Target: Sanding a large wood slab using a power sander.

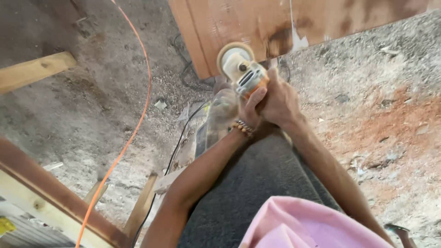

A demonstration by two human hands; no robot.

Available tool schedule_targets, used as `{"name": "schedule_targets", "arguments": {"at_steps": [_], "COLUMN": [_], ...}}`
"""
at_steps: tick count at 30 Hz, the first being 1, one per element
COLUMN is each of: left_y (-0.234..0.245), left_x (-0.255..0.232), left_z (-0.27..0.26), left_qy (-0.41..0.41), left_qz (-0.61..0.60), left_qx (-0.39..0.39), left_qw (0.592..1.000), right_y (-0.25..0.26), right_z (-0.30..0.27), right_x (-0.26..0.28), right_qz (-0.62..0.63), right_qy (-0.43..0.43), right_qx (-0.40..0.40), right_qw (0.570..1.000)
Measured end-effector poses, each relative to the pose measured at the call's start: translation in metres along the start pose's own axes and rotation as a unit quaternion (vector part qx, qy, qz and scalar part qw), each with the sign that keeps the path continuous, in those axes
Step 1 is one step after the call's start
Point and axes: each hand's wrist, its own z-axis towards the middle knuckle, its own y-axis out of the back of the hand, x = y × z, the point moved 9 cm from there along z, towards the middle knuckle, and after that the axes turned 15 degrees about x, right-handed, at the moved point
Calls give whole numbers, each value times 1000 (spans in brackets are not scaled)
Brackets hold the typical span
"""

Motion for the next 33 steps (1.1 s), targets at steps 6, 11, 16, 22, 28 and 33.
{"name": "schedule_targets", "arguments": {"at_steps": [6, 11, 16, 22, 28, 33], "left_y": [-58, -125, -142, -35, -6, -75], "left_x": [83, 94, 97, 23, 4, 86], "left_z": [52, 95, 115, 24, 22, 88], "left_qy": [-26, 62, 134, 140, -51, -34], "left_qz": [-174, -57, 121, 152, -151, -157], "left_qx": [75, 126, 199, 52, -6, 70], "left_qw": [981, 988, 963, 977, 987, 985], "right_y": [67, 115, 119, 35, 13, 94], "right_z": [-25, -50, -45, -25, 14, -12], "right_x": [-43, -106, -138, -31, 10, -48], "right_qz": [-140, -122, 114, 130, -91, -117], "right_qy": [-34, -39, 60, 92, 31, -4], "right_qx": [-63, -166, -215, -100, 26, -48], "right_qw": [988, 978, 968, 982, 995, 992]}}
